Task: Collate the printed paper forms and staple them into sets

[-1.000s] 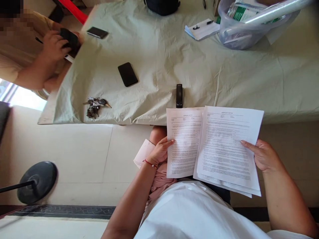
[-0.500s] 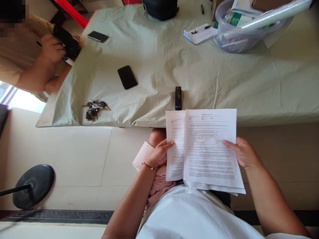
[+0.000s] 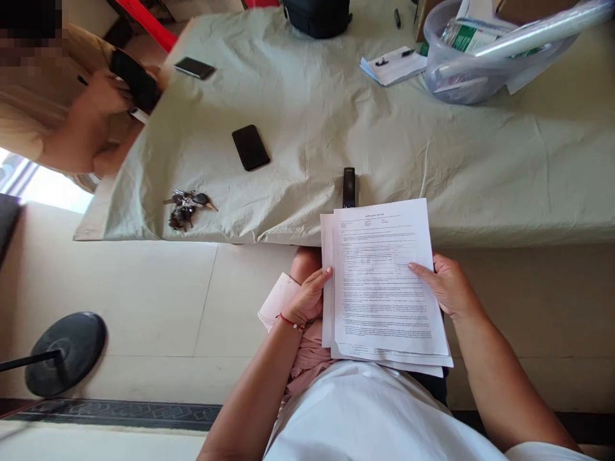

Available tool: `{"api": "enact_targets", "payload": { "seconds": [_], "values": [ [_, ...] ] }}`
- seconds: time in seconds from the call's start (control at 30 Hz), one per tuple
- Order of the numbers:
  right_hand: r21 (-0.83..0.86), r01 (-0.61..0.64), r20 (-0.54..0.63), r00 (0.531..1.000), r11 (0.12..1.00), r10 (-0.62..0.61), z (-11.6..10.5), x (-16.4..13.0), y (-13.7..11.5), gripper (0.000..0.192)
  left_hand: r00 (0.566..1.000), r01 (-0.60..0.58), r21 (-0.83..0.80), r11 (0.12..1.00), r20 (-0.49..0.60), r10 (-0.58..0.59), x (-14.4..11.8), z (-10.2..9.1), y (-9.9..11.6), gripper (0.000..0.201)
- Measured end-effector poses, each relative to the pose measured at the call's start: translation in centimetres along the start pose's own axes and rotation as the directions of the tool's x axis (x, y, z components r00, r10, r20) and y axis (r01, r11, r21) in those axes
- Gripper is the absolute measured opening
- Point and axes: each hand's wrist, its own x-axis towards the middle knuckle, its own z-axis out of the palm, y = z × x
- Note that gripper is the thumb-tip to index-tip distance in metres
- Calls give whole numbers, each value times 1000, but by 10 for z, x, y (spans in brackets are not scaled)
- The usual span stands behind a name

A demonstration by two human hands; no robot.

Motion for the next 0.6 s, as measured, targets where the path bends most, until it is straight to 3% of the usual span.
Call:
{"api": "enact_targets", "payload": {
  "seconds": [0.17, 0.6],
  "values": [
    [7, -2, -23, 1000, 1000, 2, 3, 1, 4, 73, 1000, -12, 0, 1000, 7, 12, -1, -1, 1, 55],
    [290, -84, 45, 996, 953, 74, 11, -2, 2, 61, 999, 3, 20, 1000, -39, -2, 1, -6, 4, 52]
  ]
}}
